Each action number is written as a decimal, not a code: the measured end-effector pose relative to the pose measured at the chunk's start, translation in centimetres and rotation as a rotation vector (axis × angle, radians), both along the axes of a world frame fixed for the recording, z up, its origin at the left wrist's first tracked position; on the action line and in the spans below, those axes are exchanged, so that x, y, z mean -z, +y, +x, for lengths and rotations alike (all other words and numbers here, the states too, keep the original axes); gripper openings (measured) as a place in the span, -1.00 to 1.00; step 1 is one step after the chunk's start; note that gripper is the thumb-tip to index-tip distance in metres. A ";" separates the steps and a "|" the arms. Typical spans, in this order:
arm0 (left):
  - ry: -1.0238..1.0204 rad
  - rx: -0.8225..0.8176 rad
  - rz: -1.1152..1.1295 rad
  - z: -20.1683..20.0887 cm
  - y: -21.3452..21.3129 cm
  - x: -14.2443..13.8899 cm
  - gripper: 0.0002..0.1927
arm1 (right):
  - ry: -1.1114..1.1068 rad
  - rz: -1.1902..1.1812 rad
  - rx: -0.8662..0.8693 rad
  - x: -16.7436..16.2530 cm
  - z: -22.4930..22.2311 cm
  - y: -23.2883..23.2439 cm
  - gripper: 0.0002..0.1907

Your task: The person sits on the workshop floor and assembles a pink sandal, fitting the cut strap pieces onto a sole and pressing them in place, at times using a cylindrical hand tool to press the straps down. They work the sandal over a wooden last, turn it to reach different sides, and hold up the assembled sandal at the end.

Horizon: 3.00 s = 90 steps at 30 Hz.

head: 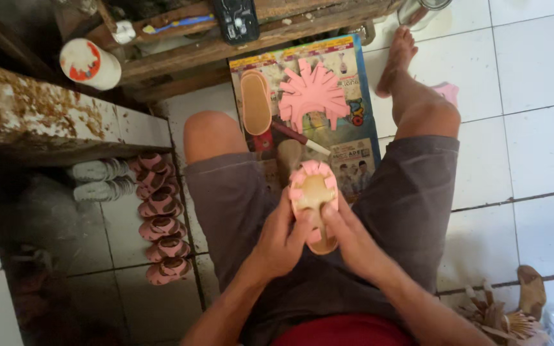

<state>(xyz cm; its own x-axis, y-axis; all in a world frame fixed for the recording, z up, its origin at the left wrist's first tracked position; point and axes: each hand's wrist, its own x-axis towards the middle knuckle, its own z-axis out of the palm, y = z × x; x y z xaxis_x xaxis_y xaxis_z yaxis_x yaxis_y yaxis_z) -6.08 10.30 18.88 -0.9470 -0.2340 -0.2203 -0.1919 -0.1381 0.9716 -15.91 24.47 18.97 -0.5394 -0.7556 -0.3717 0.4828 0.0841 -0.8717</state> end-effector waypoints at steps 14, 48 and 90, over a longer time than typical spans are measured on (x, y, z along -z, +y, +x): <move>-0.189 -0.069 0.245 4.9 4.9 0.1 -0.49 | -0.080 0.158 -0.222 1.3 1.8 5.1 -0.45; 0.133 -0.427 1.120 -1.5 -4.4 -2.1 -0.35 | 1.227 -0.094 -0.087 -2.8 -3.1 -1.0 -0.53; 0.101 -0.577 0.195 2.6 -17.8 -4.4 -0.36 | -0.128 -0.078 -0.028 0.6 -2.4 -9.3 -0.54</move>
<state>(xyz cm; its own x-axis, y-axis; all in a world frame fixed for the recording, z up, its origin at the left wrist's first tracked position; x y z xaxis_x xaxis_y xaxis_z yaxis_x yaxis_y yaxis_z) -3.47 -7.48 23.32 -0.6981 -0.6792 -0.2265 0.0580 -0.3690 0.9276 -18.35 15.18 18.36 -0.4696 -0.7992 -0.3753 0.5884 0.0337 -0.8079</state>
